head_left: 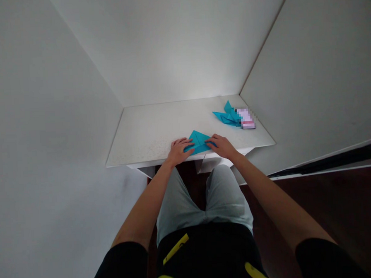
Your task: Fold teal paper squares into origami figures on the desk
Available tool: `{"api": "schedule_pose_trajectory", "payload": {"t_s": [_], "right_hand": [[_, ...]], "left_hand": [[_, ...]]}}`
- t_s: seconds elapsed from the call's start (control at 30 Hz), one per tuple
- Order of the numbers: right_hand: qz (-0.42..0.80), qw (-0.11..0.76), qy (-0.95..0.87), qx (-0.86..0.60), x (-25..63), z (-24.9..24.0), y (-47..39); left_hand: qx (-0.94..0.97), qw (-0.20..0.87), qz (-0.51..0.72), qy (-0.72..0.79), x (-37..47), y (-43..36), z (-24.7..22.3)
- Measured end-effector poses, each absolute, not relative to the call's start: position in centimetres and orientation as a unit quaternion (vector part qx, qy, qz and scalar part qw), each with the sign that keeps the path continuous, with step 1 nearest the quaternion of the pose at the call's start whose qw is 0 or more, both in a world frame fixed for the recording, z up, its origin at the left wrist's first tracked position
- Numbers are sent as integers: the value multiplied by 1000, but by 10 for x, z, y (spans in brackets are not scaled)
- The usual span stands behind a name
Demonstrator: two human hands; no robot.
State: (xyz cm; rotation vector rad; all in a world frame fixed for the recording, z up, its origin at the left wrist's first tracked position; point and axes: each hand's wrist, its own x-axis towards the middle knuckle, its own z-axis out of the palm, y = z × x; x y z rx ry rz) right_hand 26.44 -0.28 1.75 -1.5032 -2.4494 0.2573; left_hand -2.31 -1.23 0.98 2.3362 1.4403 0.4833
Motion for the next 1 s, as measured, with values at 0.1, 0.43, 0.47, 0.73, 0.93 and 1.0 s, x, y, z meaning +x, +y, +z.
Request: {"api": "schedule_pose_trajectory", "payload": {"t_s": [0.1, 0.43, 0.47, 0.73, 0.93, 1.0], "right_hand": [[90, 142, -822, -543, 259, 21, 2], [16, 160, -777, -609, 235, 16, 14], [3, 174, -773, -610, 233, 16, 11], [-39, 165, -849, -500, 212, 11, -40], [11, 137, -854, -501, 227, -8, -36], [15, 128, -836, -533, 240, -9, -26]], "left_hand": [[809, 190, 194, 522, -24, -11, 9], [776, 206, 240, 546, -23, -7, 5], [777, 211, 239, 543, -23, -7, 5], [802, 171, 233, 524, -20, -11, 6], [807, 168, 215, 524, -18, -10, 6], [808, 170, 209, 524, -18, -10, 6]]}}
